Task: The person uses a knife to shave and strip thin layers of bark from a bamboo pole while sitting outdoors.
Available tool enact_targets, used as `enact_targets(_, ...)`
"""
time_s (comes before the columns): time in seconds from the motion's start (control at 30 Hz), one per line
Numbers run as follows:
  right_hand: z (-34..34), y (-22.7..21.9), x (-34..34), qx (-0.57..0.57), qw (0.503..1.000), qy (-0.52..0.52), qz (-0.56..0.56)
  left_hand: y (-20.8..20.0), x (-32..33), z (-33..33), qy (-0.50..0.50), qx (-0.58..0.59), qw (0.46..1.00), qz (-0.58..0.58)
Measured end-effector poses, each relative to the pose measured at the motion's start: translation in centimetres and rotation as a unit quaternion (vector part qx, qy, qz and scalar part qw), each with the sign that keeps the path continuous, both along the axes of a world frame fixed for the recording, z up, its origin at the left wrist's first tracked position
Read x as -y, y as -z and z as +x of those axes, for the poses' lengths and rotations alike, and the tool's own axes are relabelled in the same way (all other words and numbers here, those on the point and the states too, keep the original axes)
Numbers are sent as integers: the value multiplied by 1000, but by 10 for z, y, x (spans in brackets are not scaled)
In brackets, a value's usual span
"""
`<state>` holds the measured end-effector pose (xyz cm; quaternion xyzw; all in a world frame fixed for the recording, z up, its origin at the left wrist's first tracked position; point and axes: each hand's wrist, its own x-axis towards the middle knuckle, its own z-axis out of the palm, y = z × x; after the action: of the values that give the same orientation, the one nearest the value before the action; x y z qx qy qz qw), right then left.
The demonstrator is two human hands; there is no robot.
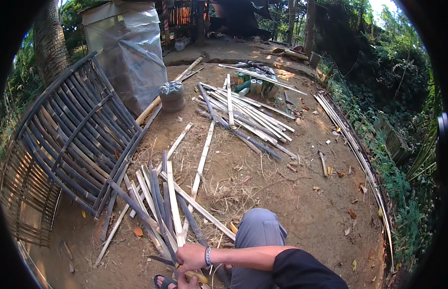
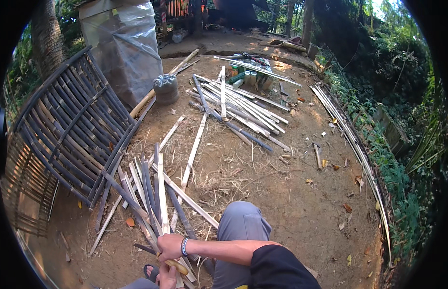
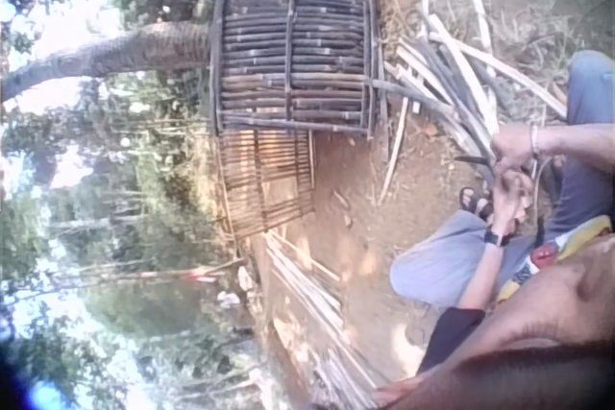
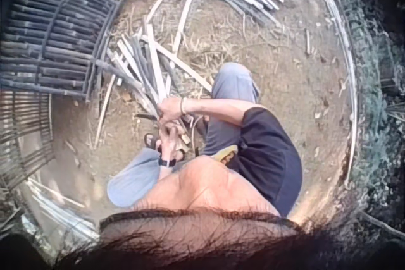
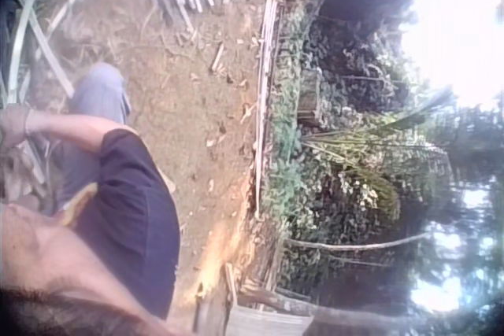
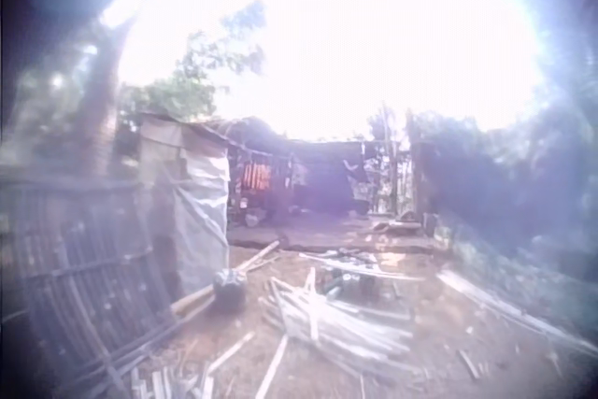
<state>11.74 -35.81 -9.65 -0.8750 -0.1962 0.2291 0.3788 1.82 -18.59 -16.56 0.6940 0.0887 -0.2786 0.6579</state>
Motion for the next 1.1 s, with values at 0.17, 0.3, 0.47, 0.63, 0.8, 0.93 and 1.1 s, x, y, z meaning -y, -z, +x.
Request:
enact_targets(0.17,36,17,34,-17,994,70,83,-5,1,4,-49,-61,991,-108)
enact_targets(0.3,57,27,48,-264,905,158,294,-33,1,18,-132,-26,956,-259)
enact_targets(0.47,67,39,49,-190,826,309,432,-25,-11,36,-249,97,933,-242)
enact_targets(0.63,73,40,43,-155,762,437,451,-50,3,32,-241,220,924,-201)
enact_targets(0.8,60,21,34,-256,681,380,571,-37,-28,32,-316,332,889,-13)
enact_targets(0.93,56,26,40,-267,691,337,582,-70,-68,39,-295,420,835,199)
enact_targets(1.1,55,22,30,-289,711,339,544,-158,-86,42,-239,509,813,152)
